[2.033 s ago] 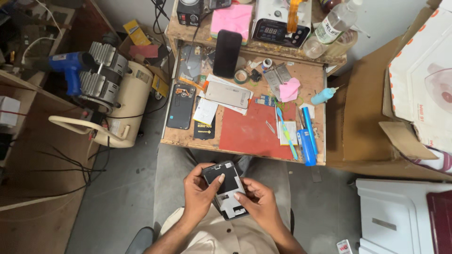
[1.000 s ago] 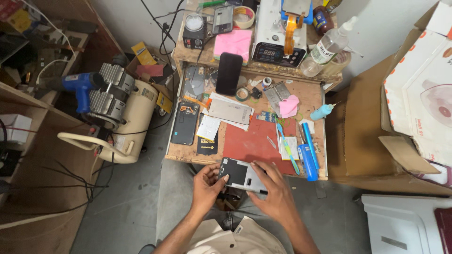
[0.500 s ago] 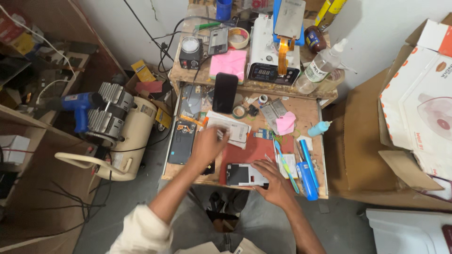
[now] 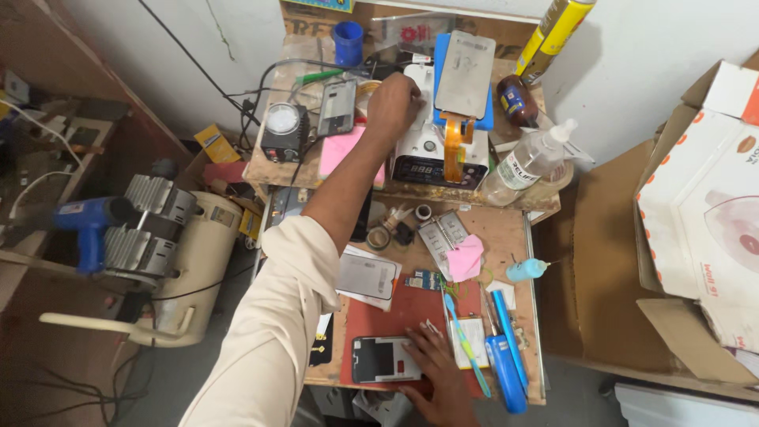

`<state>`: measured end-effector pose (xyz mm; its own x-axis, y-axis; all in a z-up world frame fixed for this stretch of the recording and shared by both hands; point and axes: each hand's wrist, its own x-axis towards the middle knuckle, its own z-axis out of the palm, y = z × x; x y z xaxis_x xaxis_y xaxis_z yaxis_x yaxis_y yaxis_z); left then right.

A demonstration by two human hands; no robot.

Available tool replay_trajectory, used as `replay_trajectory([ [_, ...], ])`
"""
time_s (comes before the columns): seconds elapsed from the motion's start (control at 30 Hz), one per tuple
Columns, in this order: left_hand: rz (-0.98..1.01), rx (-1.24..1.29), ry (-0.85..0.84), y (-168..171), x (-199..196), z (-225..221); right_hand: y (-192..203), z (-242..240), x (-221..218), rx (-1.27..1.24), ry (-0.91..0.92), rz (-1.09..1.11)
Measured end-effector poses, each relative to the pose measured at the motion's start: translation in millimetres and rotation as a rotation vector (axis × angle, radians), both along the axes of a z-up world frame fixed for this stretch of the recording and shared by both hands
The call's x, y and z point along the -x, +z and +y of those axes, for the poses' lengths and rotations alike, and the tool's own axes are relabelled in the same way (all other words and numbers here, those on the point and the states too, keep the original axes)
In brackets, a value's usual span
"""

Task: The person replaces a display panel on a mobile phone, using a screen remover machine and applying glue to the phone chassis.

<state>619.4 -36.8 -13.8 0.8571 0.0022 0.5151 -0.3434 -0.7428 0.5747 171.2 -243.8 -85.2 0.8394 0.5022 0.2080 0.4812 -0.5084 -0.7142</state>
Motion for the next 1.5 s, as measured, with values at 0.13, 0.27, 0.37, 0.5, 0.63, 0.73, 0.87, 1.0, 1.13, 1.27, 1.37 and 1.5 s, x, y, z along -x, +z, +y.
replay_trajectory([
  [0.13, -0.086, -0.110, 0.012, -19, -23, -6, -4, -2, 1, 0.008, 0.004, 0.078],
  [0.27, -0.125, -0.143, 0.024, -10, -22, 2, -8, -6, 3, 0.002, -0.016, 0.090],
  [0.37, -0.104, 0.362, -0.048, 3, 18, 23, -8, -9, 10, -0.089, -0.077, 0.056],
  [0.5, 0.256, 0.778, -0.384, 16, 143, 54, 3, 2, 7, -0.307, -0.276, -0.067],
  [0.63, 0.499, 0.909, -0.365, 35, 272, 58, 46, 14, 4, -0.468, -0.390, -0.041],
  [0.73, 0.519, 1.018, -0.446, 61, 339, 46, 96, 27, -7, -0.458, -0.428, -0.086],
  [0.87, 0.409, 0.915, -0.495, 84, 404, 36, 157, 47, -4, -0.557, -0.309, -0.154],
  [1.0, 0.464, 0.947, -0.530, 94, 449, 34, 188, 57, 15, -0.580, -0.200, -0.158],
  [1.13, 0.410, 0.896, -0.542, 99, 484, 33, 187, 59, 41, -0.455, -0.215, -0.259],
  [1.27, 0.588, 0.871, -0.443, 101, 516, 32, 179, 52, 68, -0.446, -0.185, -0.241],
  [1.37, 0.560, 0.844, -0.470, 92, 540, 32, 175, 49, 90, -0.368, -0.185, -0.231],
  [1.5, 0.575, 0.862, -0.455, 72, 565, 33, 171, 50, 112, -0.341, -0.078, -0.400],
])
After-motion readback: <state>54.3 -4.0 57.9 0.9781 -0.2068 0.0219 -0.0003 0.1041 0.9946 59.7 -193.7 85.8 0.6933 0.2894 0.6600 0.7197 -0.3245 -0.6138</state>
